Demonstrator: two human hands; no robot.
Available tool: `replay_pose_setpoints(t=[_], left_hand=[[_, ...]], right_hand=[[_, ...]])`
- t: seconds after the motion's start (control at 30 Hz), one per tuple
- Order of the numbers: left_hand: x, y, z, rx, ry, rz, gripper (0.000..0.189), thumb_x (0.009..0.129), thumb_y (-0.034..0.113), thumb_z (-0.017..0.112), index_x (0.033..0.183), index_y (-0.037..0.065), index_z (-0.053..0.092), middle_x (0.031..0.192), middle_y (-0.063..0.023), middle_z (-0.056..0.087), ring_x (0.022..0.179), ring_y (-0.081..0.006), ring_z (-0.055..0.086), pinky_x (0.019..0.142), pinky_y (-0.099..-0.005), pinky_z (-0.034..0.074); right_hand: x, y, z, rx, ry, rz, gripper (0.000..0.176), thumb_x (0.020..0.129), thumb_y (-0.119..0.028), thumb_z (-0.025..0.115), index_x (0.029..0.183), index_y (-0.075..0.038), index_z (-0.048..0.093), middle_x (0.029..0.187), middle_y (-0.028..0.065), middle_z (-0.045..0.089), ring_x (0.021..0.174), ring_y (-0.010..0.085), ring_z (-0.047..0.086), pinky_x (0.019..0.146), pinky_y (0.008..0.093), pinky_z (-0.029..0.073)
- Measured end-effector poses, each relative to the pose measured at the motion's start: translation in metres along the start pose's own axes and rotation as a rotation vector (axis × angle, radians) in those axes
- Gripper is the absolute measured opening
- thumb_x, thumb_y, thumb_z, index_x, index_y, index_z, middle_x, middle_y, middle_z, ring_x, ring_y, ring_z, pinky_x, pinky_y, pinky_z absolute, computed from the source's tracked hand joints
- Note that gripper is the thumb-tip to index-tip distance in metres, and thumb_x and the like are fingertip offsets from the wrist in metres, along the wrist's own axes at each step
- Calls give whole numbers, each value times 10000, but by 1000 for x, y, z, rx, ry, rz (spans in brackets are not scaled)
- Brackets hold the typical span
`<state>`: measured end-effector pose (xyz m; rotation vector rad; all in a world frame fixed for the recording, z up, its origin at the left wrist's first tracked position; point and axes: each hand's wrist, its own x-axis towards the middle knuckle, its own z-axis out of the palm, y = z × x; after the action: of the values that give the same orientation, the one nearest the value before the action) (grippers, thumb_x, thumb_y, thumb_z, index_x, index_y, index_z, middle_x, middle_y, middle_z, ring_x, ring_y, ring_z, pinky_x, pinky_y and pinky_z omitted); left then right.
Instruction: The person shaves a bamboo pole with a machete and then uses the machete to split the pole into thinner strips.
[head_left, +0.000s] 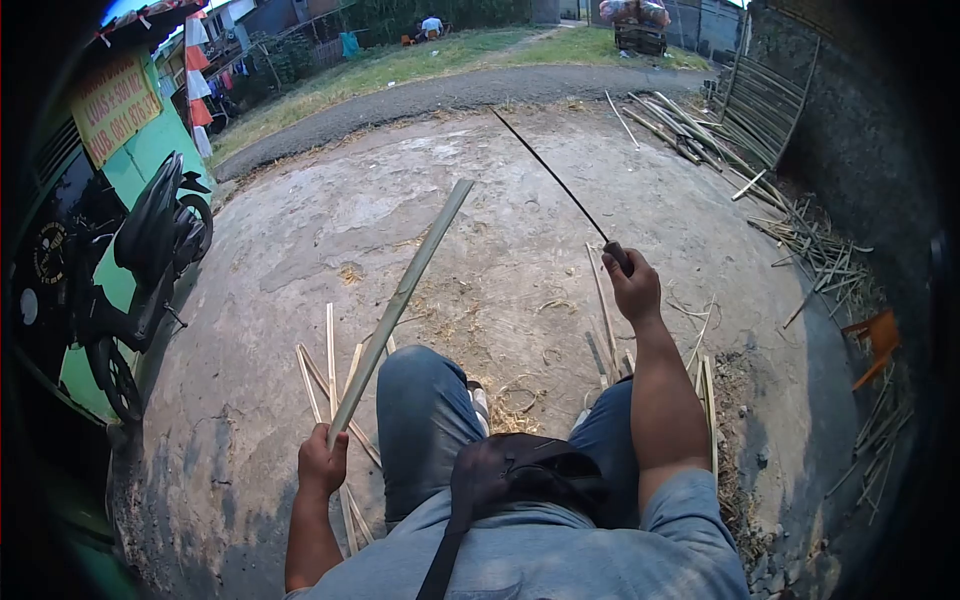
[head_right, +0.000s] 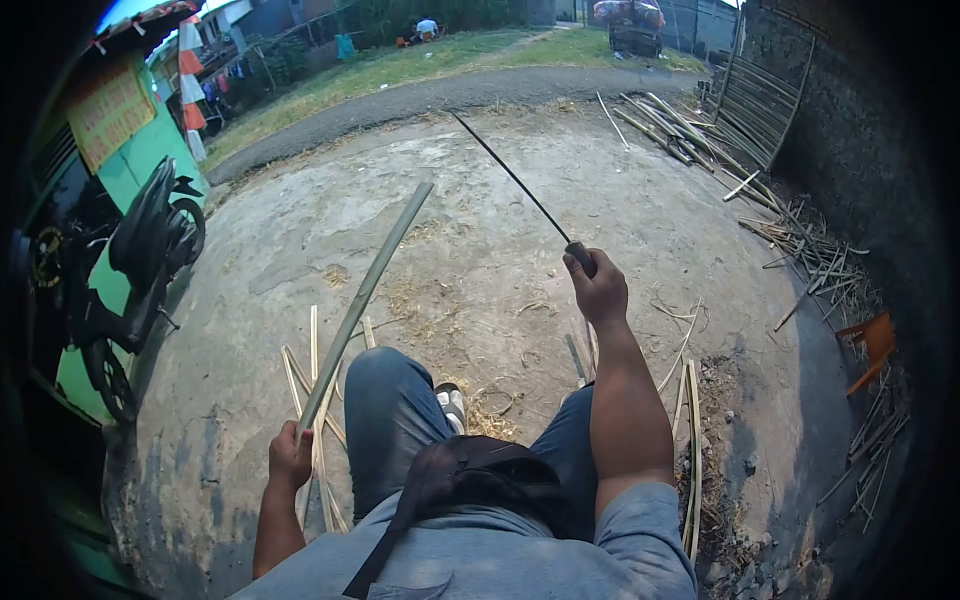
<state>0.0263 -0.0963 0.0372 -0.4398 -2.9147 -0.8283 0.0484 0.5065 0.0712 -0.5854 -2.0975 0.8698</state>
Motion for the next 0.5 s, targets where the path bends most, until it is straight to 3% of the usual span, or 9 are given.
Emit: replay_pose_setpoints(t=[0.1, 0.2, 0.33, 0.37, 0.47, 0.5], left_hand=[[-2, -5, -20, 6, 61, 11, 665, 1005, 676, 533, 971, 17, 610, 724, -227, 657, 735, -472, 687, 644, -530, 513], [-3, -14, -31, 16, 140, -2, 658, 1009, 668, 535, 975, 16, 614, 714, -220, 649, 719, -468, 679, 634, -529, 506], [2, -14, -40, 15, 270, -21, 694, 999, 697, 530, 974, 10, 617, 720, -219, 645, 725, -459, 679, 635, -514, 498], [5, -17, -41, 24, 298, 1, 569, 1034, 567, 537, 1020, 4, 614, 712, -208, 628, 697, -430, 668, 636, -500, 488], [20, -4, -52, -66, 377, 52, 383, 1027, 372, 514, 1086, 3, 597, 691, -185, 599, 662, -394, 642, 631, -486, 475], [22, -1, -47, -2, 413, 98, 297, 967, 234, 484, 1133, 4, 573, 684, -163, 578, 629, -351, 608, 620, -468, 457]], right_hand=[[11, 24, 16, 124, 24, 175, 602, 945, -648, 696, 931, -47, 731, 709, 67, 661, 667, 189, 613, 656, 361, 492], [15, 27, 27, 296, 2, 311, 628, 939, -651, 700, 900, -25, 722, 707, 70, 663, 672, 198, 620, 652, 369, 489], [13, 22, 34, 180, -35, 332, 645, 908, -663, 721, 882, -18, 720, 767, 103, 692, 733, 228, 653, 699, 387, 505], [10, 15, 30, 151, -63, 337, 599, 897, -618, 745, 904, -19, 730, 798, 119, 709, 762, 244, 669, 723, 395, 511], [5, 19, 37, 188, -147, 320, 537, 886, -556, 764, 930, -20, 738, 813, 130, 716, 774, 252, 675, 740, 397, 516], [6, 15, 26, 189, -158, 337, 496, 871, -498, 773, 962, -12, 739, 836, 138, 727, 795, 247, 681, 759, 403, 519]])
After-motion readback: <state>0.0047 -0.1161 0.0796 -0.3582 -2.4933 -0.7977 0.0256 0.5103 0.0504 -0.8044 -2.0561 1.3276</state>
